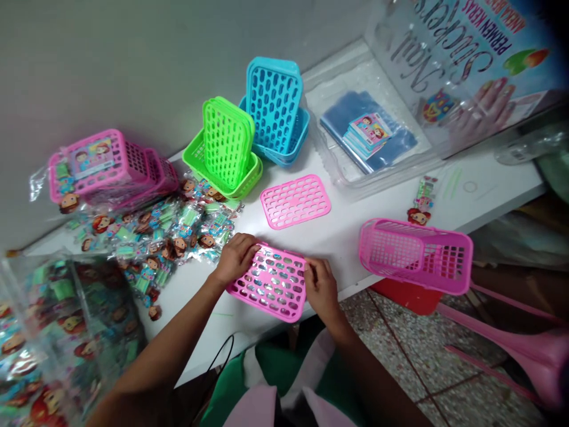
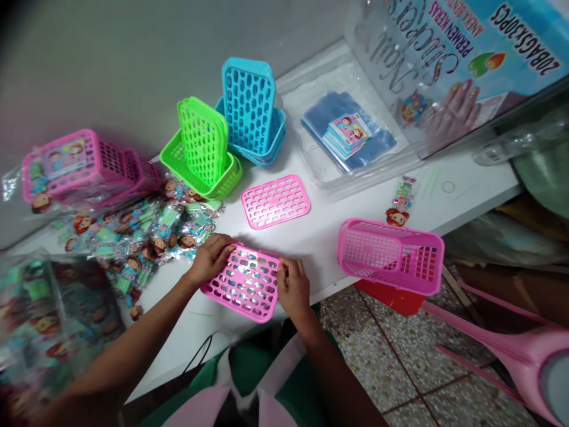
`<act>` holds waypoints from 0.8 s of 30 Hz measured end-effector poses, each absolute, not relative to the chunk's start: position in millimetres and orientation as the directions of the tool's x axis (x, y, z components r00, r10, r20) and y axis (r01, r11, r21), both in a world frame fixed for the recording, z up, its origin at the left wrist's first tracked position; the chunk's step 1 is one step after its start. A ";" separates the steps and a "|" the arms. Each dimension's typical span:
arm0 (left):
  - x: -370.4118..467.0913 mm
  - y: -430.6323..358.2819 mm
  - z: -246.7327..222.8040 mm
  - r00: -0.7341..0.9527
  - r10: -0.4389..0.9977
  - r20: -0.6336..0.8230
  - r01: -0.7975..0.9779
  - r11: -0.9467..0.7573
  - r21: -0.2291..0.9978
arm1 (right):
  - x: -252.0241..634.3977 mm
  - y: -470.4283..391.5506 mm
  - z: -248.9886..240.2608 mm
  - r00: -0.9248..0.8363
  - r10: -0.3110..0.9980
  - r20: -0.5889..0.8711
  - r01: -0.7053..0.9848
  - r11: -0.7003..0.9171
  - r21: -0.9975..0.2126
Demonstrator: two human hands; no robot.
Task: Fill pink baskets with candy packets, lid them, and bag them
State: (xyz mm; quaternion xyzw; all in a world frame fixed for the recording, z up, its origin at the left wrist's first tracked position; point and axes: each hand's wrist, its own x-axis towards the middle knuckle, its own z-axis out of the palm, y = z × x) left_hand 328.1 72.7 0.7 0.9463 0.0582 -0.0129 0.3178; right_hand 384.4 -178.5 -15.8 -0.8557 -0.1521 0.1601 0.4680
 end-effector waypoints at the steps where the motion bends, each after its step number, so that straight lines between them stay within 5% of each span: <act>1: 326.8 72.0 1.7 0.991 0.126 -0.053 0.132 -0.789 0.600 | 385.9 -178.9 -12.7 0.894 0.430 -0.125 0.140 -0.535 -0.833; 6: 305.3 65.9 13.4 0.902 0.427 0.062 0.302 -0.728 0.615 | 395.9 -178.4 19.7 0.848 0.522 -0.090 0.251 -0.547 -0.798; 9: 275.9 59.6 20.4 0.626 0.765 0.150 0.450 -0.512 0.731 | 403.0 -175.4 39.2 0.801 0.554 -0.225 0.081 -0.473 -0.878; 12: 238.1 44.1 21.7 0.251 0.965 0.081 0.447 -0.190 0.874 | 414.7 -171.2 42.3 0.740 0.583 -0.335 -0.181 -0.307 -0.934; 14: 216.3 24.7 19.2 0.136 0.989 -0.057 0.391 -0.001 0.921 | 426.7 -168.8 33.3 0.751 0.571 -0.332 -0.303 -0.148 -0.941; 17: 200.4 -14.8 12.8 0.231 0.893 -0.386 0.361 0.290 0.886 | 448.9 -168.1 8.3 0.813 0.483 -0.325 -0.366 -0.010 -0.930; 20: 204.4 -52.1 8.1 0.295 0.747 -0.595 0.318 0.511 0.799 | 467.4 -172.4 -20.7 0.849 0.406 -0.337 -0.336 -0.077 -0.939; 24: 217.9 -77.7 7.5 0.286 0.680 -0.675 0.217 0.640 0.737 | 482.0 -180.1 -51.3 0.864 0.354 -0.358 -0.294 -0.224 -0.929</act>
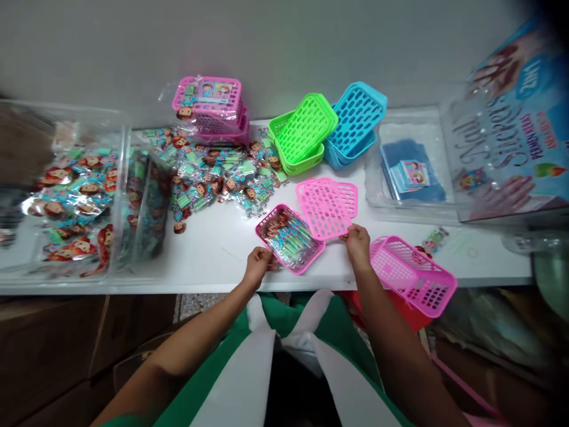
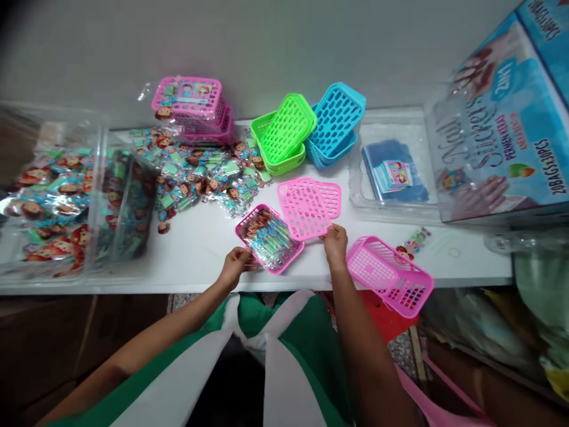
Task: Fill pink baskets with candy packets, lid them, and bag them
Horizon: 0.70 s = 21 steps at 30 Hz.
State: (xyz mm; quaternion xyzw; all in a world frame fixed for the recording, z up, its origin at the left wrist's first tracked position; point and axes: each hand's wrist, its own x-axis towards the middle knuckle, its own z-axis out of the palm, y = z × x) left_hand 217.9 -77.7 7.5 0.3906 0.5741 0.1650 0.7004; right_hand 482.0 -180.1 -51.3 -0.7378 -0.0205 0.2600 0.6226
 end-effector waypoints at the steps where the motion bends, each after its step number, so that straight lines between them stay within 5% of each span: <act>1: 220.3 -80.2 7.8 0.286 0.675 -0.681 0.209 0.650 0.731 | 486.0 -181.2 -56.3 0.869 0.339 -0.360 -0.284 -0.256 -0.924; 5: 225.3 -84.3 6.8 0.279 0.676 -0.682 0.201 0.653 0.730 | 506.4 -182.9 -58.0 0.865 0.323 -0.383 -0.203 -0.471 -0.858; 9: 227.4 -87.9 0.9 0.268 0.717 -0.644 0.157 0.627 0.763 | 502.3 -183.8 -22.7 0.876 0.475 -0.084 0.314 -0.694 -0.648; 11: 227.5 -89.9 -2.8 0.273 0.731 -0.626 0.129 0.617 0.776 | 478.6 -181.6 1.7 0.673 0.727 0.139 0.669 -0.518 -0.533; 13: 226.9 -91.5 -6.5 0.285 0.739 -0.611 0.103 0.610 0.786 | 446.4 -177.2 21.3 0.172 0.969 0.180 0.885 -0.072 -0.460; 16: 225.1 -93.3 -11.6 0.305 0.756 -0.580 0.077 0.587 0.806 | 406.2 -169.5 32.8 -0.378 0.921 0.093 0.843 0.384 -0.377; 21: 223.5 -96.4 -19.5 0.321 0.794 -0.516 0.067 0.525 0.849 | 397.2 -162.5 23.9 -0.520 0.854 0.002 0.828 0.505 -0.243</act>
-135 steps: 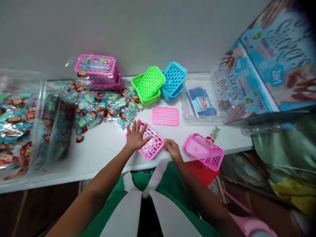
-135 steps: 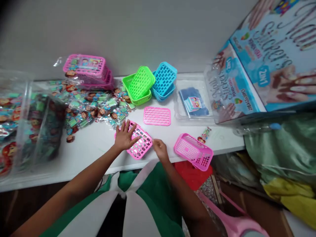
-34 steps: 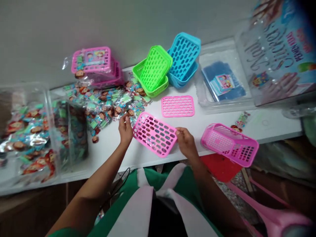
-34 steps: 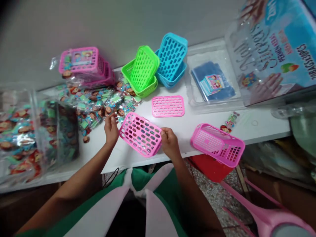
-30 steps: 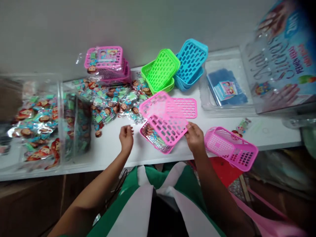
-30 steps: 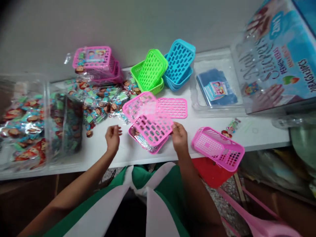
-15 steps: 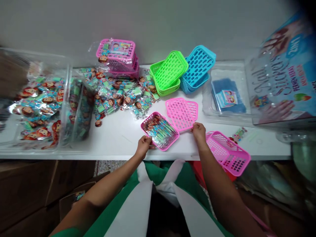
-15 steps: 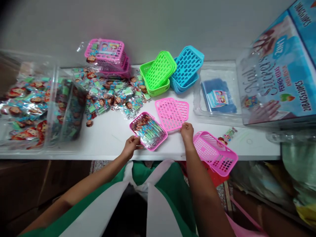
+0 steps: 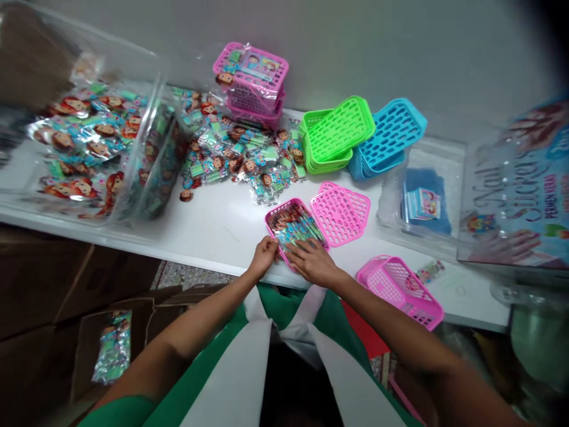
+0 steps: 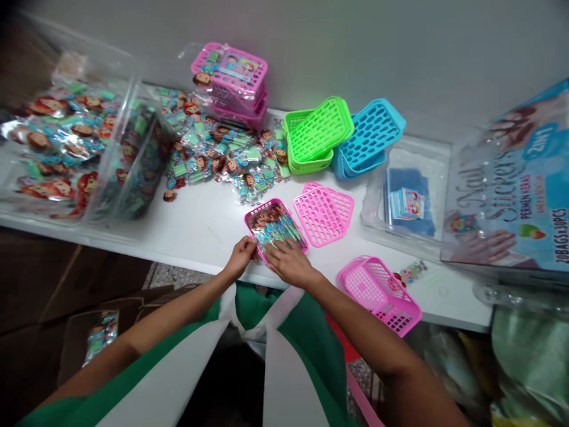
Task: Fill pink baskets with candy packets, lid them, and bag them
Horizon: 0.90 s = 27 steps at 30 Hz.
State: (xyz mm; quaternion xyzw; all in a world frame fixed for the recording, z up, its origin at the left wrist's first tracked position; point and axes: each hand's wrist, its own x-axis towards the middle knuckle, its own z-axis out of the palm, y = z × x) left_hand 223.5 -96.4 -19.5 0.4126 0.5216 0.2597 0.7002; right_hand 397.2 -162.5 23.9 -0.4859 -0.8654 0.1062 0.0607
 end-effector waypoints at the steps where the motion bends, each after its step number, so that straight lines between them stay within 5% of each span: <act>1: 223.5 -97.3 -20.4 0.318 0.803 -0.504 0.068 0.511 0.857 | 399.1 -161.8 21.9 -0.543 0.840 -0.007 0.821 0.529 -0.215; 7: 223.8 -101.8 -21.4 0.242 0.845 -0.477 0.107 0.465 0.879 | 387.4 -155.2 17.4 -0.593 0.804 -0.049 0.801 0.584 -0.130; 15: 238.9 -88.6 -26.0 -0.057 0.913 -0.404 0.265 0.404 0.876 | 376.3 -145.4 41.3 -0.527 0.850 -0.019 0.824 0.505 -0.257; 27: 234.6 -98.9 -28.4 0.048 0.942 -0.333 0.201 0.317 0.927 | 368.5 -113.4 11.8 -0.435 0.900 -0.019 0.869 0.414 -0.272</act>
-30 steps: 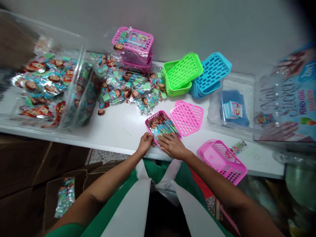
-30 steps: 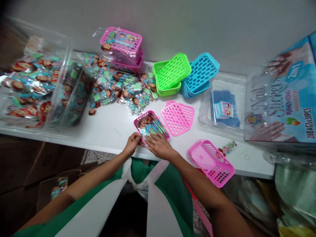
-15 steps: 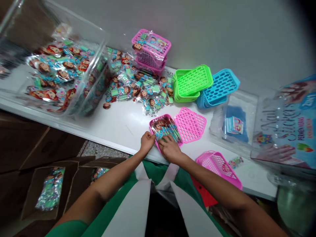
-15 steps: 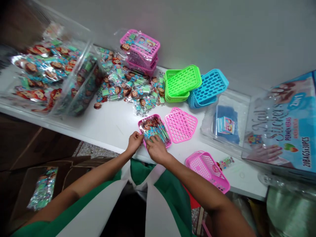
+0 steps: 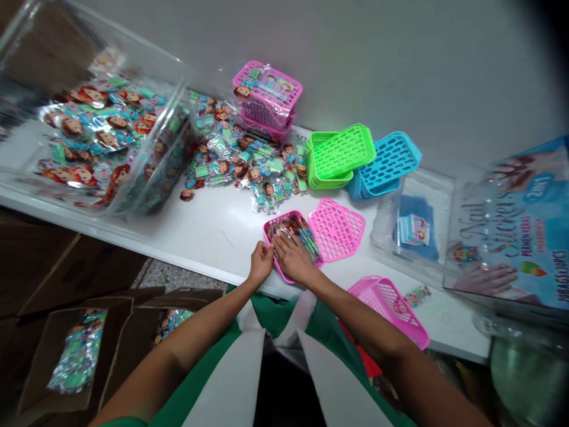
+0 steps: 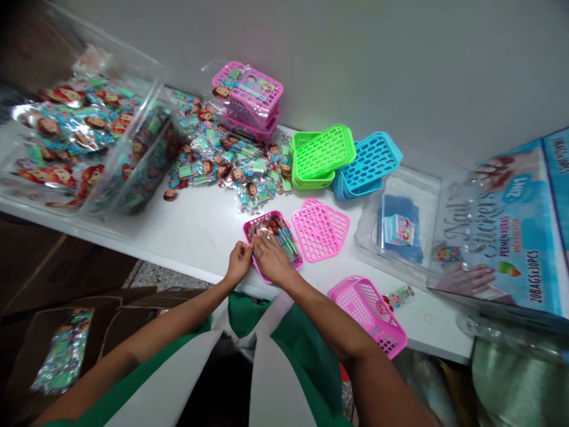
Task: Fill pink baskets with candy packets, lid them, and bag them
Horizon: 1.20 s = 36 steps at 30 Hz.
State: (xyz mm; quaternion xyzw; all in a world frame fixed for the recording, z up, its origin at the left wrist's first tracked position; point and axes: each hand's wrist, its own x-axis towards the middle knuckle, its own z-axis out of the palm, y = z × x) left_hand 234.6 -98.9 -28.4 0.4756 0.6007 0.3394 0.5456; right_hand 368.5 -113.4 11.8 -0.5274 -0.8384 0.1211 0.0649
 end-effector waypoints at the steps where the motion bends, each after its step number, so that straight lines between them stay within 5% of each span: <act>1: 234.9 -99.2 -27.7 0.055 0.942 -0.331 0.195 0.315 0.929 | 368.9 -115.0 16.3 -0.422 0.906 0.004 0.868 0.406 -0.285; 5: 236.0 -99.8 -25.0 0.059 0.946 -0.320 0.196 0.303 0.932 | 385.7 -123.7 37.6 -0.318 0.933 0.166 0.856 0.359 -0.373; 10: 235.8 -101.7 -20.4 0.058 0.953 -0.297 0.349 0.260 0.900 | 404.1 -136.6 28.5 0.178 0.980 0.092 0.878 -0.115 -0.465; 16: 232.3 -103.8 -12.0 0.013 1.000 0.005 0.705 -0.013 0.709 | 371.2 -136.1 5.3 0.194 0.977 -0.087 0.904 -0.213 -0.370; 19: 235.0 -90.6 -2.4 0.332 0.925 0.185 0.720 -0.375 0.584 | 366.9 -131.8 0.8 0.196 0.976 -0.096 0.910 -0.218 -0.352; 23: 244.5 -60.5 3.2 0.819 0.559 0.128 0.446 -0.761 0.470 | 371.8 -133.9 -9.1 0.172 0.984 -0.047 0.898 -0.176 -0.404; 32: 252.1 -42.1 -20.0 0.869 0.496 -0.002 0.451 -0.788 0.419 | 373.1 -125.6 -8.6 0.212 0.969 -0.126 0.868 -0.246 -0.431; 36: 252.1 -42.9 -16.2 0.869 0.494 0.033 0.441 -0.803 0.401 | 388.4 -132.7 0.1 0.165 0.984 -0.069 0.822 -0.176 -0.542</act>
